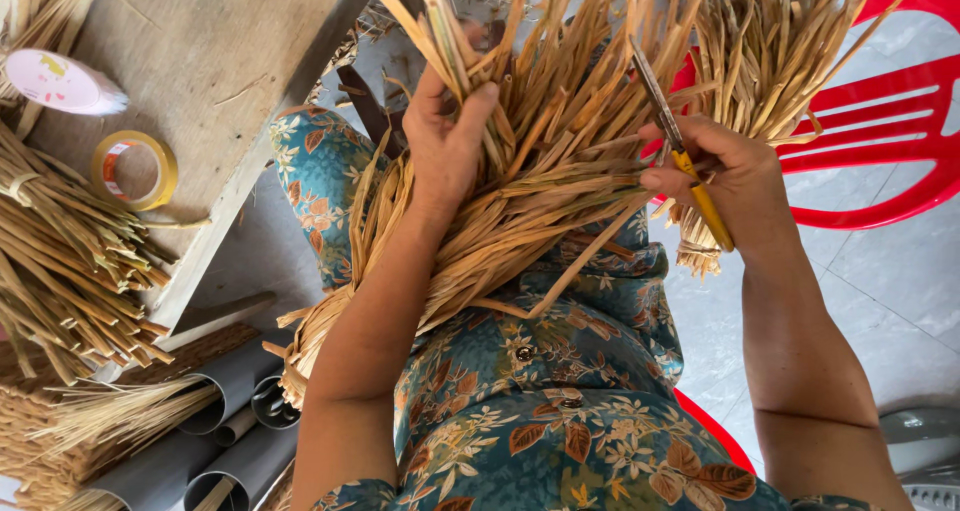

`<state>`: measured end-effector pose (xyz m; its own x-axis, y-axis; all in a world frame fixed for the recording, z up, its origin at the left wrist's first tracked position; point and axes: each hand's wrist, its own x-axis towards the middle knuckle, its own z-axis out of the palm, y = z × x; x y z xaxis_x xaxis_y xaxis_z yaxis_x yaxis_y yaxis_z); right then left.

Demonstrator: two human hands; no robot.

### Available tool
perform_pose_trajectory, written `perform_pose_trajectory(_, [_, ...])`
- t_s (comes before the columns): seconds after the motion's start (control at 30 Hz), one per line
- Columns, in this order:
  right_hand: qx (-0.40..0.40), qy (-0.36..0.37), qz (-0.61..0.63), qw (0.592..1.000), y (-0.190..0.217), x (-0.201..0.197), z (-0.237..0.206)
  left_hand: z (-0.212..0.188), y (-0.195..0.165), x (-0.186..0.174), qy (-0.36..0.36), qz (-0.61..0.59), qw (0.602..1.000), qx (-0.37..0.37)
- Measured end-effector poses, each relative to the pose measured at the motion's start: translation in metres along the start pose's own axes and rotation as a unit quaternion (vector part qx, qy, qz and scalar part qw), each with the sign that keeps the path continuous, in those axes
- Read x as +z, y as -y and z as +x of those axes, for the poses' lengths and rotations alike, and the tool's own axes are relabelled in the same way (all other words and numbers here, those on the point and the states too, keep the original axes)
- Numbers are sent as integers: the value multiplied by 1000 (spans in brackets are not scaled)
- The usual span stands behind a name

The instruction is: The person sits on a chair with a bundle of dried palm leaves across their lap and trims the leaf ends with yellow-handled scissors. They rotate and reposition the bundle by hand to reach different sections, cutting off excess tips and letting trimmed pieces fall to the floor.

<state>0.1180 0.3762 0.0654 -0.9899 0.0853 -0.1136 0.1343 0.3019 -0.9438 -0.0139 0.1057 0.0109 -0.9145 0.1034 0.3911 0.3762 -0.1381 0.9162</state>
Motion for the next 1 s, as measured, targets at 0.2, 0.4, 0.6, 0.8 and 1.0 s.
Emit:
perform_pose_trajectory(0.2, [-20, -11, -36, 999, -2, 2, -4, -3, 10, 0, 45, -228, 961, -151])
perform_pose_trajectory(0.4, [-104, 15, -88, 991, 9, 20, 3, -6, 0, 14, 115, -215, 945, -218])
perform_pose_trajectory(0.6, [-111, 7, -129, 985, 18, 37, 7, -13, 0, 27, 108, -215, 944, -227])
perform_pose_trajectory(0.8, [-89, 0, -132, 987, 16, 38, 11, -12, -2, 24, 104, -248, 944, -194])
perform_pose_trajectory(1.0, [-178, -52, -169, 968, 31, 17, -1, -7, -4, 18, 81, -262, 939, -206])
